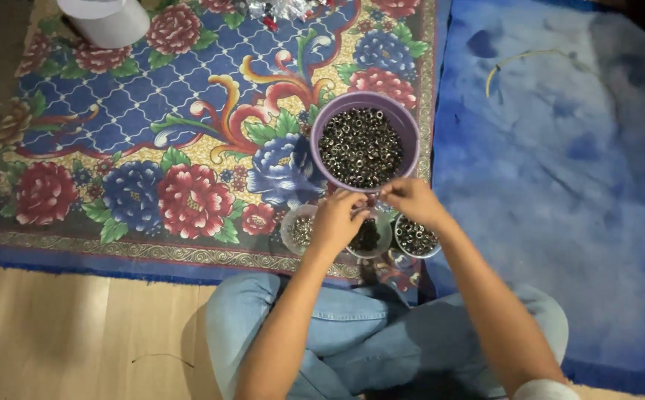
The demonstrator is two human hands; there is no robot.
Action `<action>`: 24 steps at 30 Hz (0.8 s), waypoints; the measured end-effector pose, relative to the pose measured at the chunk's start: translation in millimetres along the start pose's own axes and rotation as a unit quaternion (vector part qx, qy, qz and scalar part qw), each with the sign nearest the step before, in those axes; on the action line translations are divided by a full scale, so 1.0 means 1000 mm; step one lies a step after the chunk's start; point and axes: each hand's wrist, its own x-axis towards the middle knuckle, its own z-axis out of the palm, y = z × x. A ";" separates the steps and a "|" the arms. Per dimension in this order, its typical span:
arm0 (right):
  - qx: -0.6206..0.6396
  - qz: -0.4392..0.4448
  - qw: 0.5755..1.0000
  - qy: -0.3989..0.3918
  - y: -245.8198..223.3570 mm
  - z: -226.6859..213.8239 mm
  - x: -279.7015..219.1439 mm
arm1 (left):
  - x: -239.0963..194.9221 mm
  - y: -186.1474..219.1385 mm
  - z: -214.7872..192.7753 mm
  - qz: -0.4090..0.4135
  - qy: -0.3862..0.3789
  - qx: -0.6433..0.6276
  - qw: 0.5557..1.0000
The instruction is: The person sits on a patterned rug and sorts small metal rings from a large purple bowl into two smaller clear bowls. They use both hands to pick up handfuls of rings and distribute them between the containers.
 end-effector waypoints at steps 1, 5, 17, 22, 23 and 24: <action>0.000 0.000 1.000 0.003 0.003 0.004 -0.011 | -0.001 0.005 -0.001 0.003 -0.001 0.000 1.000; 0.064 0.095 0.993 0.022 0.035 0.027 -0.038 | -0.007 0.013 0.000 0.091 -0.039 -0.018 0.995; 0.100 0.136 0.974 0.150 0.041 0.024 -0.031 | -0.007 -0.024 0.046 0.068 -0.118 0.111 0.985; 0.066 0.076 0.982 0.158 0.031 0.019 -0.008 | -0.005 -0.011 0.039 0.058 -0.170 0.156 0.971; 0.039 0.061 0.985 0.155 0.031 0.019 0.002 | -0.006 -0.012 0.038 0.050 -0.172 0.145 0.973; 0.013 0.046 0.987 0.151 0.031 0.019 0.013 | -0.006 -0.012 0.038 0.041 -0.174 0.134 0.975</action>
